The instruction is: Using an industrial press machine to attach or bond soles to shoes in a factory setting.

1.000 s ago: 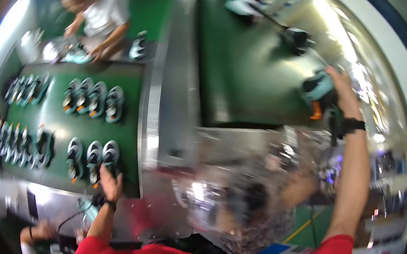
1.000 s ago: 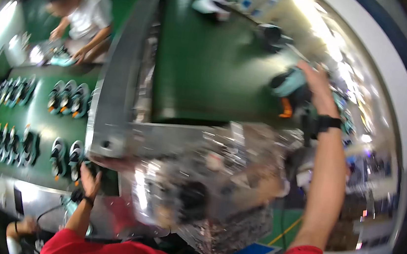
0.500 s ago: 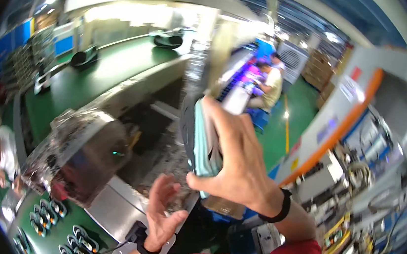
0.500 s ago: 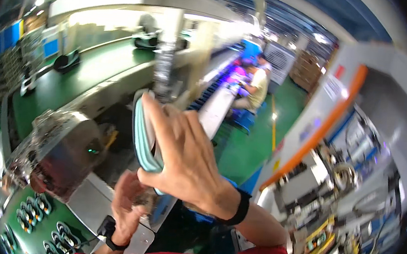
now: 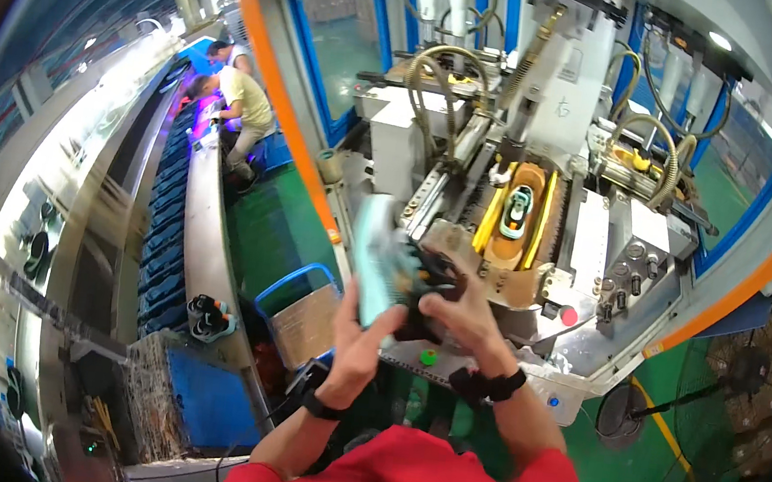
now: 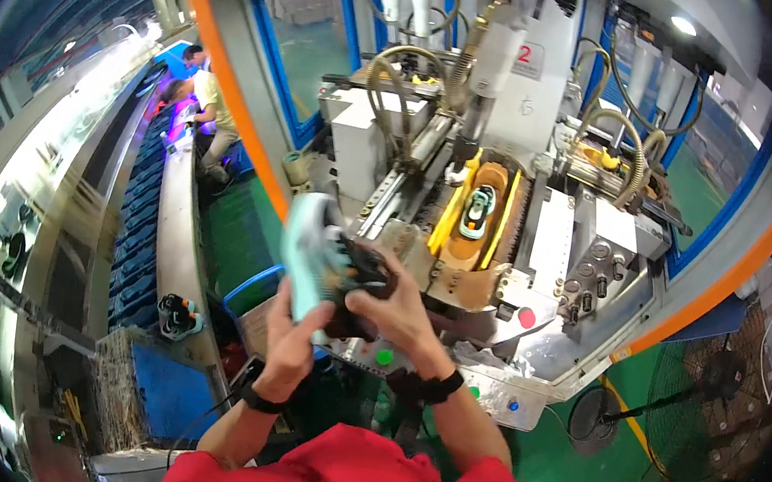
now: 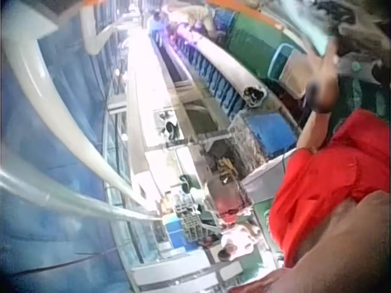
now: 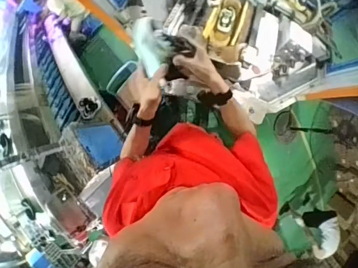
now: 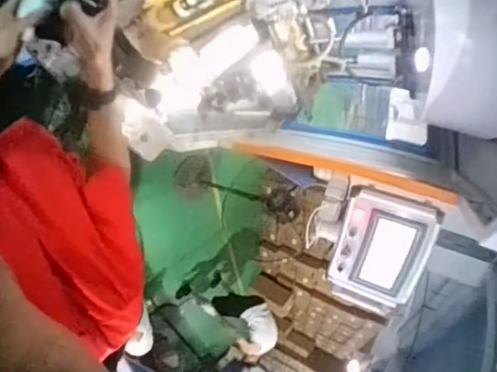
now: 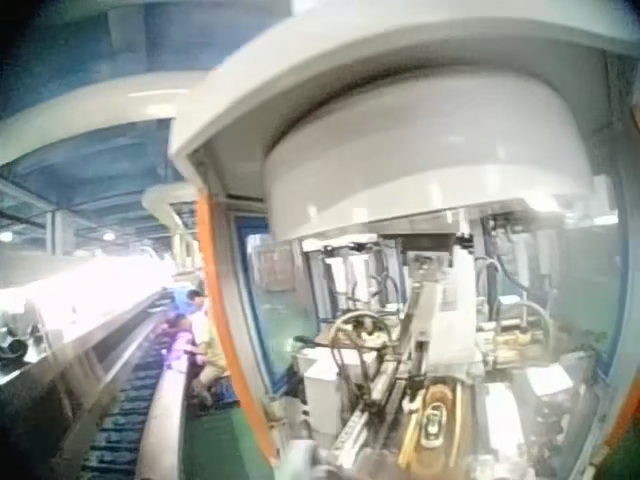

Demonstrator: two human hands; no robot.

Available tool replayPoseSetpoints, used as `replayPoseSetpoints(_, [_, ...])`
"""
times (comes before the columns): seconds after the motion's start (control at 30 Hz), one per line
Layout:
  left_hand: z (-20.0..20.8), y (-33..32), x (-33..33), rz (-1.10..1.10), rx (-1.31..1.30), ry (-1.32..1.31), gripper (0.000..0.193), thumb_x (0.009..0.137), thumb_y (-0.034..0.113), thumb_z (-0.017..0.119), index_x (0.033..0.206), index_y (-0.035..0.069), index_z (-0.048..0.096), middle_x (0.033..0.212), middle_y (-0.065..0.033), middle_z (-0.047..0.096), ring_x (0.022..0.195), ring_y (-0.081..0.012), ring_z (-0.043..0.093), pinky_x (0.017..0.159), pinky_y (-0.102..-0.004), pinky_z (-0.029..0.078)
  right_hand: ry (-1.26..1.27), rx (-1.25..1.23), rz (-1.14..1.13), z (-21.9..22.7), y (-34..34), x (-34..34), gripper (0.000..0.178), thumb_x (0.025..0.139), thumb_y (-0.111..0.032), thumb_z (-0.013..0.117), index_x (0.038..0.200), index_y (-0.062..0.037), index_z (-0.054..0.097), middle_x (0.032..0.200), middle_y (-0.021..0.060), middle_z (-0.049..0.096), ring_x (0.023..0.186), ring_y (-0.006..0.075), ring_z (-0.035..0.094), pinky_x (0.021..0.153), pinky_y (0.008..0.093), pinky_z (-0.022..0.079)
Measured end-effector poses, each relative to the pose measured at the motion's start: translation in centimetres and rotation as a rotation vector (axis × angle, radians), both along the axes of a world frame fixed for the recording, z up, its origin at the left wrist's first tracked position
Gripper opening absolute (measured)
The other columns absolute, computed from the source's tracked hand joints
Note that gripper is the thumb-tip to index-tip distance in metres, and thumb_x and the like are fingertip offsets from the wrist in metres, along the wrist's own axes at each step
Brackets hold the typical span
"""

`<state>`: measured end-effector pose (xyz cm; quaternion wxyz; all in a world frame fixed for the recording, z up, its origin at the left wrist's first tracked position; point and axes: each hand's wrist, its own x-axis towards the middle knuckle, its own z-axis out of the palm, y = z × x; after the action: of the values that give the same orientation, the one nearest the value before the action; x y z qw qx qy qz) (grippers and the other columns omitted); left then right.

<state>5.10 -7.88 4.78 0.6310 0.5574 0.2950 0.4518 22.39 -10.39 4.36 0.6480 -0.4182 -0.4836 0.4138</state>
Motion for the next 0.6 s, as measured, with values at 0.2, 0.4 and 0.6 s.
replayPoseSetpoints(0.2, [-4.7,5.0,14.1,-0.485,0.007,0.210,0.070,0.095,0.033,0.059,0.146,-0.005,0.029,0.143,-0.0182,0.044,0.131,-0.0229,0.042,0.108,-0.0346,0.034,0.356,-0.234,-0.690,-7.9,-5.2,10.6,0.057,0.072,-0.005,0.071,0.126,0.0014,0.054,0.117,0.0085,0.059,0.102,0.0159,0.058,0.093,0.0297,0.045])
replayPoseSetpoints(0.4, [-14.1,16.5,31.2,-0.164,0.335,0.625,0.087,0.081,0.042,0.071,0.139,-0.011,0.032,0.123,-0.0304,0.056,0.112,-0.0376,0.059,0.093,-0.0408,0.047,0.165,-0.073,-1.056,-7.9,-11.4,16.5,0.060,0.073,-0.012,0.071,0.128,0.0044,0.051,0.113,0.0075,0.059,0.100,0.0152,0.058,0.092,0.0292,0.045])
replayPoseSetpoints(0.6, [-20.2,21.8,40.1,-0.145,0.272,0.928,0.069,0.078,0.017,0.060,0.137,-0.009,0.035,0.126,-0.0324,0.053,0.122,-0.0422,0.050,0.101,-0.0464,0.042,-0.149,-0.256,-1.289,-6.2,-12.5,17.8,0.058,0.073,-0.008,0.064,0.128,0.0047,0.052,0.117,0.0094,0.057,0.103,0.0167,0.056,0.095,0.0296,0.043])
